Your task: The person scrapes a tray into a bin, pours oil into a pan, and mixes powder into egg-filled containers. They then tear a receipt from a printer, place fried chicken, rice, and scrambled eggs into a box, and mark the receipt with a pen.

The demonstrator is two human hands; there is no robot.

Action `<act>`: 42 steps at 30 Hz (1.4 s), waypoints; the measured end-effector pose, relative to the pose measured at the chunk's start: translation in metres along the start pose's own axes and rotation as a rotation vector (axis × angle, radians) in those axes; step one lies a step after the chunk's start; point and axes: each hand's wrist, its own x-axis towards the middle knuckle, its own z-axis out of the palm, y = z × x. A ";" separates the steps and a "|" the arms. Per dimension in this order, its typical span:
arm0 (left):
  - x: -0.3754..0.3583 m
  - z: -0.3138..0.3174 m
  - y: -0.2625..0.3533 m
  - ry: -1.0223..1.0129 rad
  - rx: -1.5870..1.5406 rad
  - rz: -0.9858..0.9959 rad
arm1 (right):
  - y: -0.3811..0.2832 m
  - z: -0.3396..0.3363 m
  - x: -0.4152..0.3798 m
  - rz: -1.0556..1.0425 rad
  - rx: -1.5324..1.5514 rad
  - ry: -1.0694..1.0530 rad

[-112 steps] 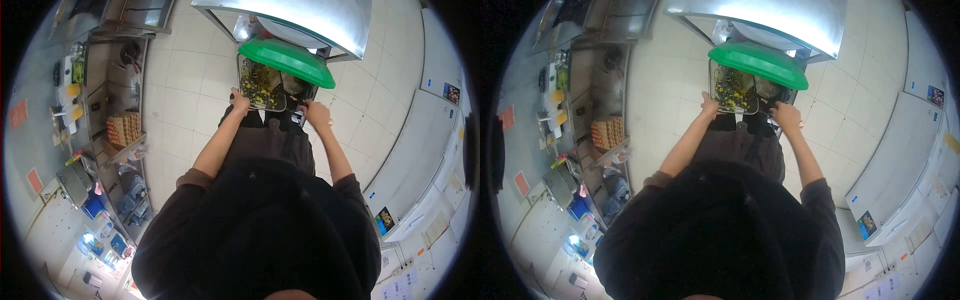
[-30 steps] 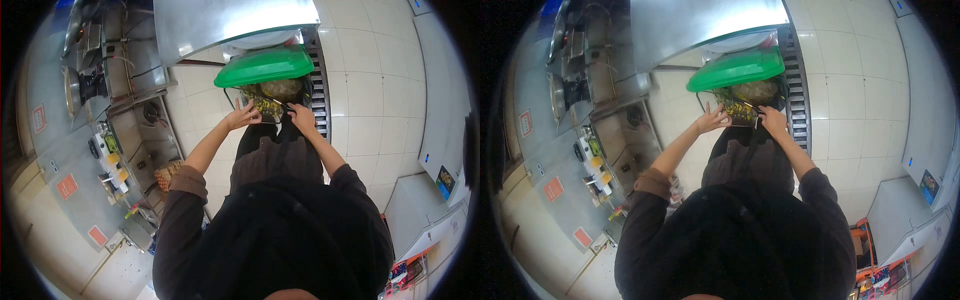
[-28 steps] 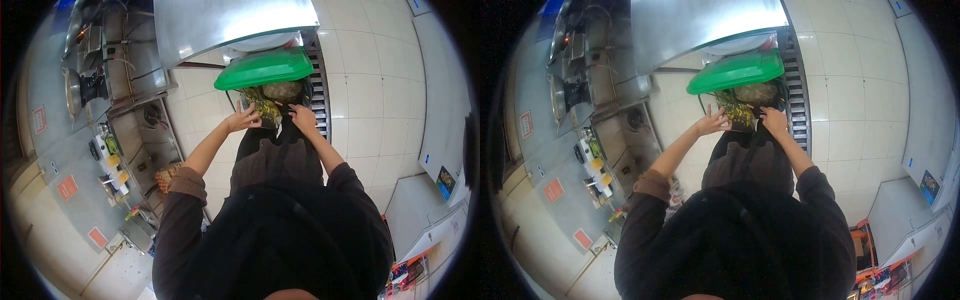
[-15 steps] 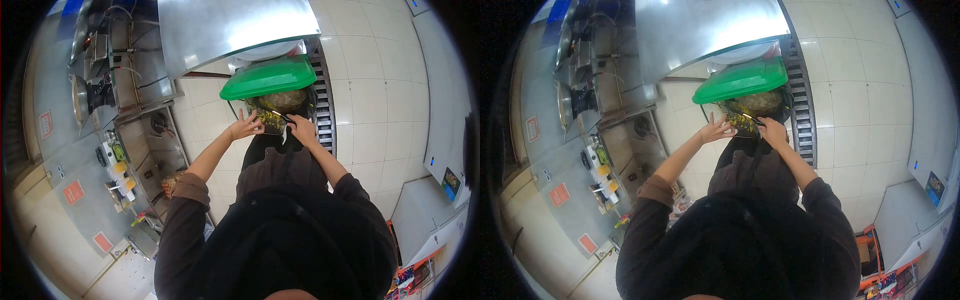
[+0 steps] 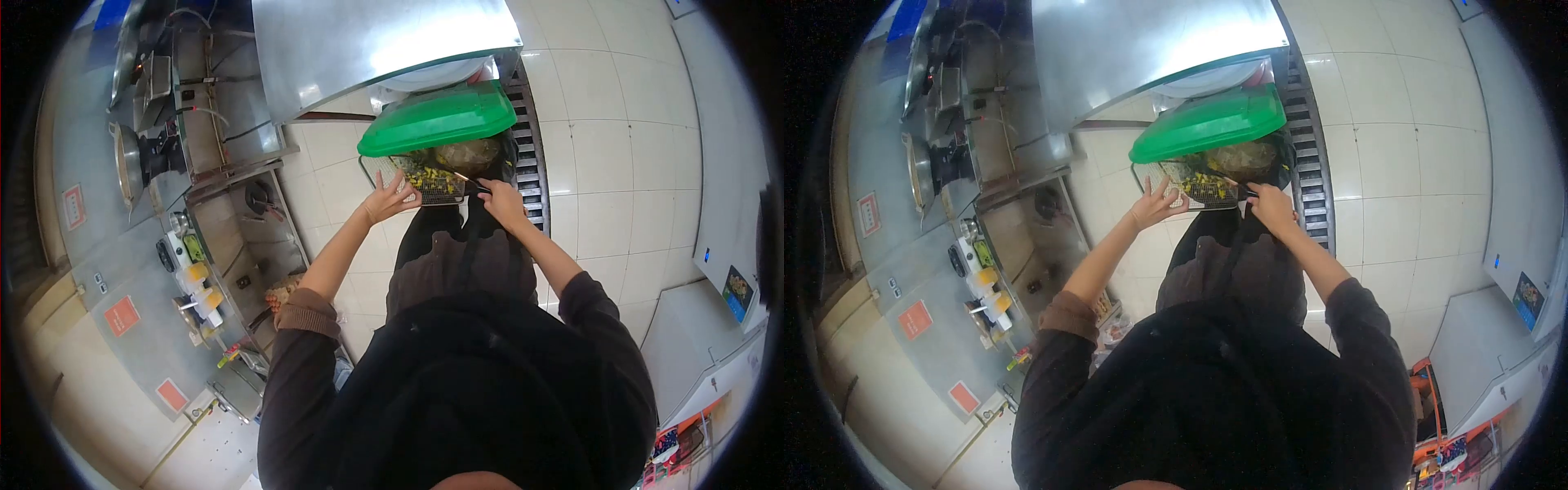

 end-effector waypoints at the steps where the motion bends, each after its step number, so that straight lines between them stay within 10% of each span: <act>1: -0.001 0.000 0.000 -0.017 -0.016 0.013 | 0.000 -0.004 0.003 0.001 -0.005 0.008; 42: 0.016 0.000 0.037 0.094 0.015 -0.210 | -0.019 -0.066 -0.022 0.076 -0.059 -0.184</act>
